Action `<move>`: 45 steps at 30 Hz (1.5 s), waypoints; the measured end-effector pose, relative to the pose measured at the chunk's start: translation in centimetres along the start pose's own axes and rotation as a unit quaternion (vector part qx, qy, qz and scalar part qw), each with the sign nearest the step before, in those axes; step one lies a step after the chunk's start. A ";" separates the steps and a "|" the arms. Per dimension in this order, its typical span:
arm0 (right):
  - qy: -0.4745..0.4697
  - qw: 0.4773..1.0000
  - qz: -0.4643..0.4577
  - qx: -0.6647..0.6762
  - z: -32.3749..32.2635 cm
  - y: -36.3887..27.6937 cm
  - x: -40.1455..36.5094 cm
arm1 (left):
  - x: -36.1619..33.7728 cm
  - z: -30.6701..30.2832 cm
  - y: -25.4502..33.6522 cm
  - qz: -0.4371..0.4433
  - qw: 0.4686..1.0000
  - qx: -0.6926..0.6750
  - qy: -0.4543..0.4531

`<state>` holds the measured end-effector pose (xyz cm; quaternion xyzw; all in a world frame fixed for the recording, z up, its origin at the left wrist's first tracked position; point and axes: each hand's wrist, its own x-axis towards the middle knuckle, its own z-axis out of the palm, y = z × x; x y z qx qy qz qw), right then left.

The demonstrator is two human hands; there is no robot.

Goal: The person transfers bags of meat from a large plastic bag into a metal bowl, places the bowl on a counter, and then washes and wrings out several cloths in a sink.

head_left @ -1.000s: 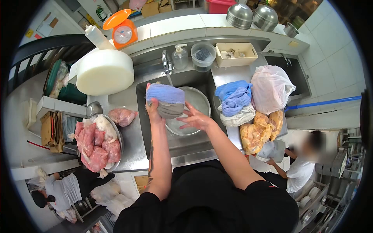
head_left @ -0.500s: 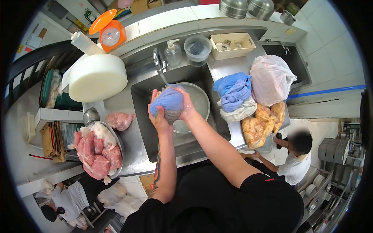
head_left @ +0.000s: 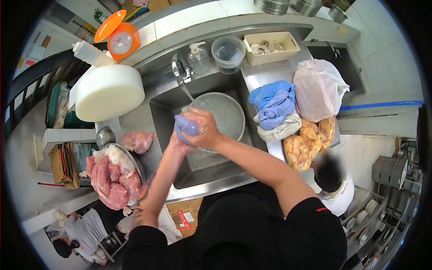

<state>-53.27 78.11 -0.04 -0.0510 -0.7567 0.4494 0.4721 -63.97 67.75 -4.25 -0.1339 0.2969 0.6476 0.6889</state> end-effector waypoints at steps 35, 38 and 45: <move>-0.144 0.955 0.248 -0.080 -4.4 -0.7 -16.0 | 7.9 0.3 -2.1 -0.333 0.700 0.625 0.097; -0.035 0.914 0.398 -0.071 -7.7 0.3 -18.5 | 7.8 -1.2 -5.4 -0.268 0.822 0.495 0.085; 0.170 0.862 0.405 -0.253 -24.1 -5.6 -8.0 | 7.6 12.3 -16.4 -0.033 0.965 0.254 -0.053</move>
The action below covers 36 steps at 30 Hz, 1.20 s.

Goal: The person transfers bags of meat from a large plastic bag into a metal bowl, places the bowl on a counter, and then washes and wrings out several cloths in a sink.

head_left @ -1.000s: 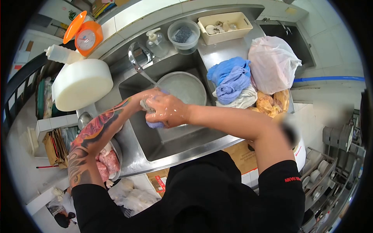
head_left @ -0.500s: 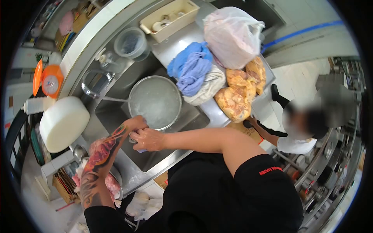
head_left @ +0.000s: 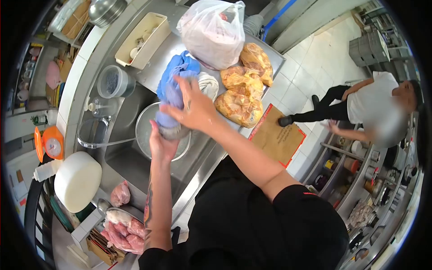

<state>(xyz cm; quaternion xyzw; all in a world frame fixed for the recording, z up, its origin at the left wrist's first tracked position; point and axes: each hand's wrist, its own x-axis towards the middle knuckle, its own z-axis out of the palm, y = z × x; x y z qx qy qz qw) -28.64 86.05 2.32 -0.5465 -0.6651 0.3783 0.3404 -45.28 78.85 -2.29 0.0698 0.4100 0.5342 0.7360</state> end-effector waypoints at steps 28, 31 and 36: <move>0.094 0.974 0.130 -0.159 -11.2 33.4 -44.8 | -22.5 -22.7 -16.5 0.101 0.621 0.768 0.118; -0.135 0.836 0.470 -0.246 -13.7 42.2 -60.5 | -25.8 -24.9 -17.7 0.170 0.589 0.779 0.128; -0.430 0.671 0.582 -0.161 -13.5 53.9 -80.9 | -28.0 -24.7 -18.8 0.245 0.570 0.775 0.125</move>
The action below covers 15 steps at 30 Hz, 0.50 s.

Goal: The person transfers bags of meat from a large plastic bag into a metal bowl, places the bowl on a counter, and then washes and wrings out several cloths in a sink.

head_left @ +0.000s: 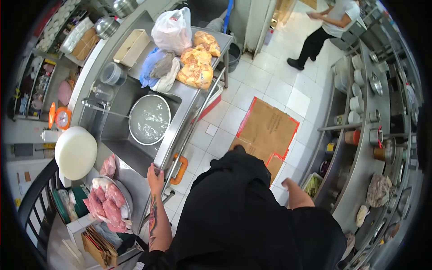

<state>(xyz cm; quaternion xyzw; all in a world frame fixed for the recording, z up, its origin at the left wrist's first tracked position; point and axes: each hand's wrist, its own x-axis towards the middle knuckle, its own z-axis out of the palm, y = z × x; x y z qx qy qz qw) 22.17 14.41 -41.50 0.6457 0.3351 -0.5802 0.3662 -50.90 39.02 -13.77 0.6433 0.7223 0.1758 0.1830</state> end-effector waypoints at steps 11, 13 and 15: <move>0.396 0.845 -0.258 0.248 -23.4 -12.1 -11.5 | 1.4 3.4 0.1 -0.155 0.983 0.073 0.057; 0.394 0.835 -0.281 0.260 -27.3 -12.9 -11.8 | 1.7 3.0 1.2 -0.164 0.983 0.076 0.042; 0.389 0.839 -0.292 0.245 -28.6 -13.0 -12.1 | 1.0 3.1 1.4 -0.176 0.981 0.078 0.030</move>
